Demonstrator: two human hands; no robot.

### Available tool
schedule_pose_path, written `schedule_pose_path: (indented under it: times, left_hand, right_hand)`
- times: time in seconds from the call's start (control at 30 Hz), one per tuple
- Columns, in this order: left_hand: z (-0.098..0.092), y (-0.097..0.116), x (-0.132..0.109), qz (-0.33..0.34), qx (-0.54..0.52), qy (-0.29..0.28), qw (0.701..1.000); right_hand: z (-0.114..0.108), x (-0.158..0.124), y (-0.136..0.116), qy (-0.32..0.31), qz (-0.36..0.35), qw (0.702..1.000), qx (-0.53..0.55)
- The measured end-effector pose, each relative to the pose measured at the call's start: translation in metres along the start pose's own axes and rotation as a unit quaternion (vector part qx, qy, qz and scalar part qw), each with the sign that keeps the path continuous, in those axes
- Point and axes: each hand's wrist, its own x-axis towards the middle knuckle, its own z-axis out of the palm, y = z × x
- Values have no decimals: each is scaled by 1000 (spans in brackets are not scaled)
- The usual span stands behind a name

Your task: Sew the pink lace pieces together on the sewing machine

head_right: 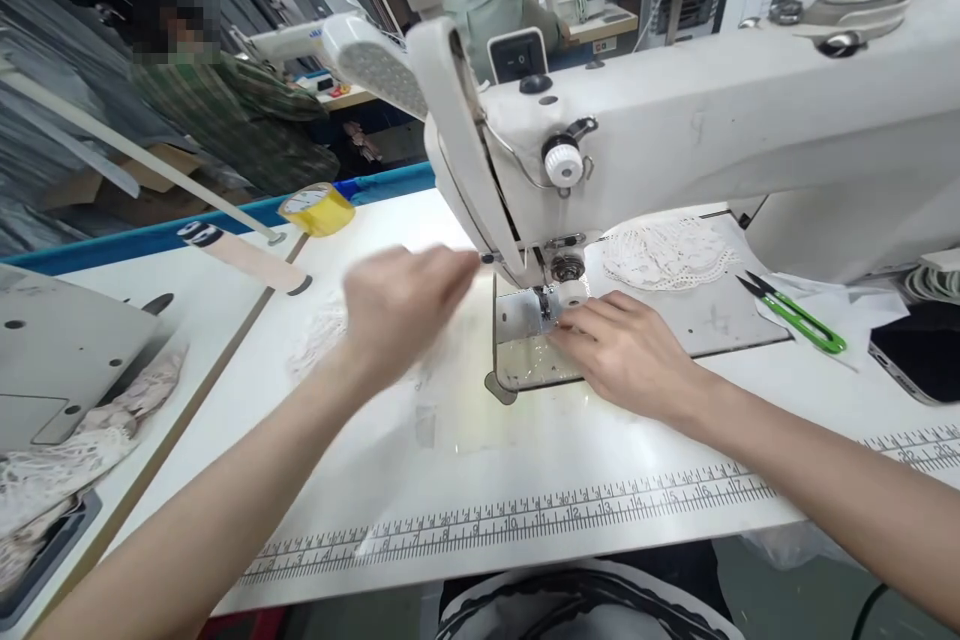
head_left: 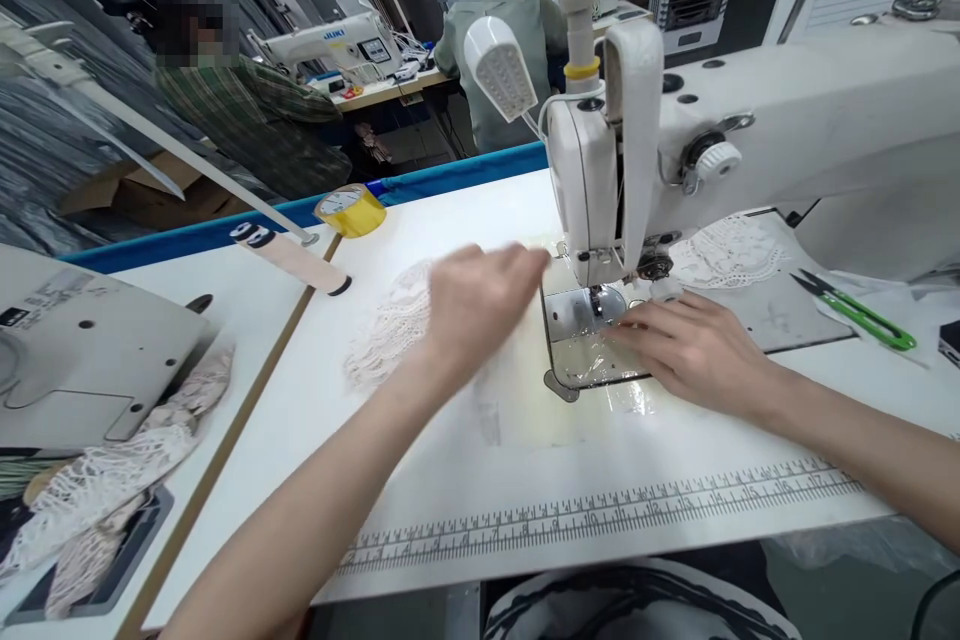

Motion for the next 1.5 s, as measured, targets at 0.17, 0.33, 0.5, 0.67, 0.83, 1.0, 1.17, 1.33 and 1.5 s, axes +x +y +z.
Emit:
schedule_pose_path:
  times: [0.17,0.33,0.5,0.67,0.83,1.0,1.17,1.33,1.5]
  left_hand:
    - [28,33,-38,192,4,-62,979]
    - [38,40,-52,212,7,84,974]
    - [33,40,-62,191,-59,54,978]
    - [34,36,-67,173,-108,-5,979]
    - [43,25,-53,174,-147,-42,973]
    - [49,17,-39,186,-166,-69,966]
    - [54,10,-34,208,-164,-77,961]
    - [56,7,-32,215,-153,-76,961]
    - [57,7,-32,222,-143,-59,963]
  right_hand:
    - [1,-3,3,-32,25,999,-15]
    - [6,0,-3,-76,-2,997,-14]
    - [8,0,-8,-95,-10,994,-59]
    - [7,0,-6,-75,-4,995,-72]
    - [8,0,-1,-79,14,990,-118]
    - [6,1,4,-102,28,979,-172]
    - [7,3,4,-112,20,979,-168]
    - [10,3,4,-126,27,974,-187]
    - [10,4,3,-134,37,972,-189]
